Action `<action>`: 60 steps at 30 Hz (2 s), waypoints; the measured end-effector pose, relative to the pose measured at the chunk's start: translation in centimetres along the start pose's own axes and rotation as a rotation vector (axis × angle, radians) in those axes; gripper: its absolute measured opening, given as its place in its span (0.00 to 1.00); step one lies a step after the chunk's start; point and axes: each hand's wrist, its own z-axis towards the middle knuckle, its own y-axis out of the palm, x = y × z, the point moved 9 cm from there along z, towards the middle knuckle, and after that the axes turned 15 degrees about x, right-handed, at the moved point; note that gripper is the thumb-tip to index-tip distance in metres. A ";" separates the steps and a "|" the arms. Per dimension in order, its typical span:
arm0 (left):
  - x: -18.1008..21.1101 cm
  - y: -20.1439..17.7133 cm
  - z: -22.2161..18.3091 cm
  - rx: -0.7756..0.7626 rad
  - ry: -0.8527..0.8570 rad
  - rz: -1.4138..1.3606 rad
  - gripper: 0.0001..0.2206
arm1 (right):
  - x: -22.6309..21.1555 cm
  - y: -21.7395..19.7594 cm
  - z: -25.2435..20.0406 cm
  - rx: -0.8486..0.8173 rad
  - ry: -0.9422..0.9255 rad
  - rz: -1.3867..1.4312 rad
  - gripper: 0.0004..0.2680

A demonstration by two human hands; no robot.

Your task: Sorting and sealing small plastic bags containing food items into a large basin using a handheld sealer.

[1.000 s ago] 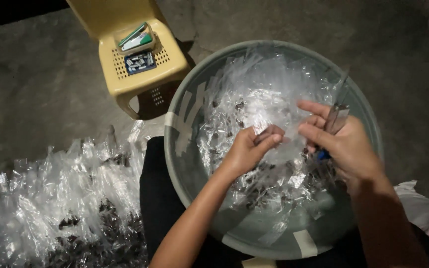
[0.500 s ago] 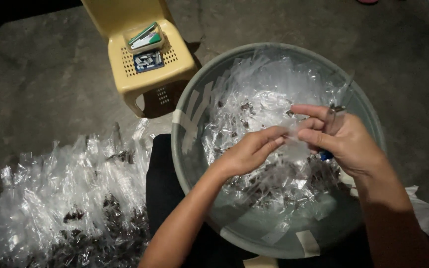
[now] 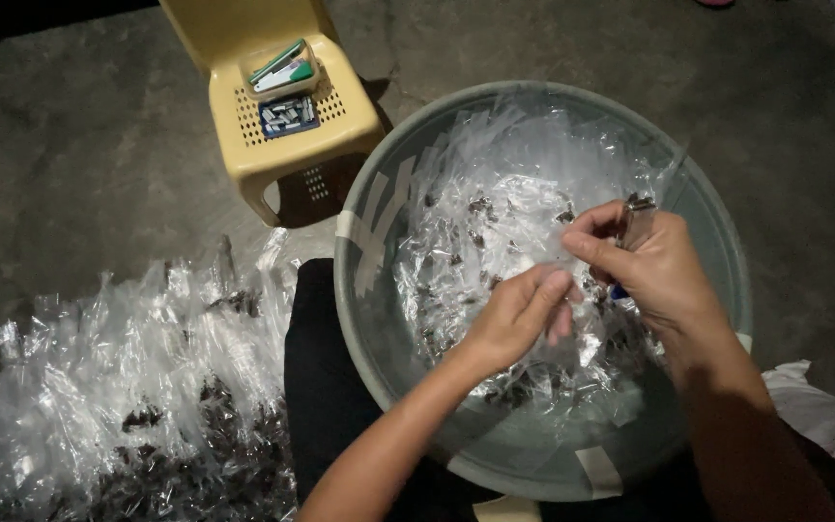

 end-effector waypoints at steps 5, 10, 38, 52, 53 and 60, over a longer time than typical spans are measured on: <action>-2.7 0.0 0.2 0.045 -0.024 -0.237 0.20 | 3.5 -0.1 0.8 0.171 0.188 0.538 0.08; -4.3 -1.3 0.9 0.129 -0.115 -0.141 0.21 | 7.4 2.6 -0.8 0.332 0.456 0.756 0.09; -8.2 -2.1 -5.2 0.053 -0.398 -0.598 0.12 | 12.1 -3.7 1.9 0.452 0.359 0.437 0.21; -7.5 -3.7 -7.6 -0.012 -0.340 -0.524 0.05 | 12.2 -2.2 1.5 0.225 0.256 0.437 0.05; -7.7 -4.3 -8.1 -0.001 -0.345 -0.508 0.05 | 12.0 -2.1 1.4 0.223 0.242 0.434 0.05; -2.5 -22.5 -12.9 0.401 -0.588 0.449 0.09 | 14.2 -4.7 2.1 0.342 0.402 0.607 0.02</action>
